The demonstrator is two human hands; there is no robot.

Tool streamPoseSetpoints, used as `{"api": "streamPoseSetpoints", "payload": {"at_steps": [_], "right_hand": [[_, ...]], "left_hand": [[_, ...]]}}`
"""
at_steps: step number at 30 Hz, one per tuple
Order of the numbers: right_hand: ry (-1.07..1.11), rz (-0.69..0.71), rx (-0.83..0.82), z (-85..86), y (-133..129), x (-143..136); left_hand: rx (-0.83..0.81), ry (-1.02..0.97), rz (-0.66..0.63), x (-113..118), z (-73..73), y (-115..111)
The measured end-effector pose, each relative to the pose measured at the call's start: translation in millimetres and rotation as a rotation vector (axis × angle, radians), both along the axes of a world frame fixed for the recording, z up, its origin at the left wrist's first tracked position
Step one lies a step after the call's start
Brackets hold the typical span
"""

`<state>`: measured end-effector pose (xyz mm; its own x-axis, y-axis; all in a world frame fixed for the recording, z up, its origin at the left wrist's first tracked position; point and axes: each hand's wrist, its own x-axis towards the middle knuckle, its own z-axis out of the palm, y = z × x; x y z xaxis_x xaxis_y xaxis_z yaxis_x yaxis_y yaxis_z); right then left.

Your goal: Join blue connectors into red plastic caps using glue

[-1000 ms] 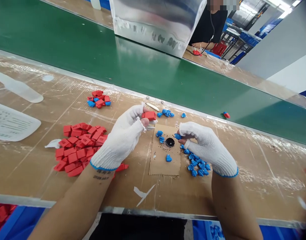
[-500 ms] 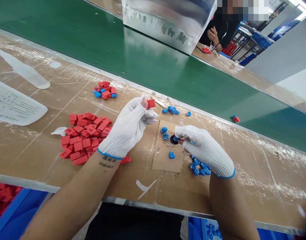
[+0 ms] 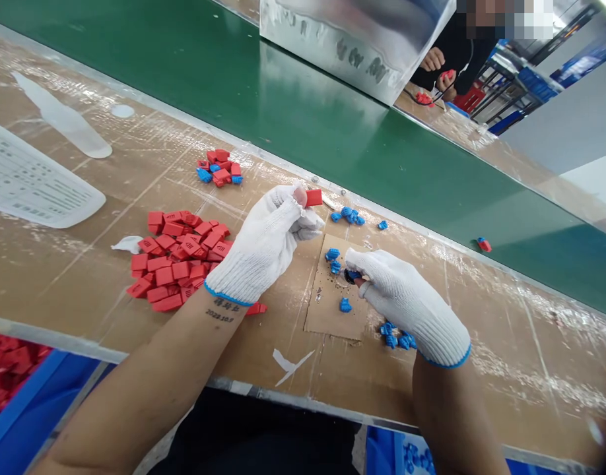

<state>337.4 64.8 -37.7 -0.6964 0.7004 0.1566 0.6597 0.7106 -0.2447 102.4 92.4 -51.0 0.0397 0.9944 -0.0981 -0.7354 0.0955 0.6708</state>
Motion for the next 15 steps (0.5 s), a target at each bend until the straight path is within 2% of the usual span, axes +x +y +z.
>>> {"api": "streamPoseSetpoints", "payload": {"at_steps": [7, 15], "right_hand": [[-0.044, -0.038, 0.014, -2.4, -3.1, 0.8], [-0.043, -0.021, 0.065, 0.6, -3.6, -1.0]], "left_hand": [[-0.066, -0.028, 0.019, -0.5, -0.1, 0.8], [-0.072, -0.015, -0.009, -1.3, 3.8, -0.4]]}}
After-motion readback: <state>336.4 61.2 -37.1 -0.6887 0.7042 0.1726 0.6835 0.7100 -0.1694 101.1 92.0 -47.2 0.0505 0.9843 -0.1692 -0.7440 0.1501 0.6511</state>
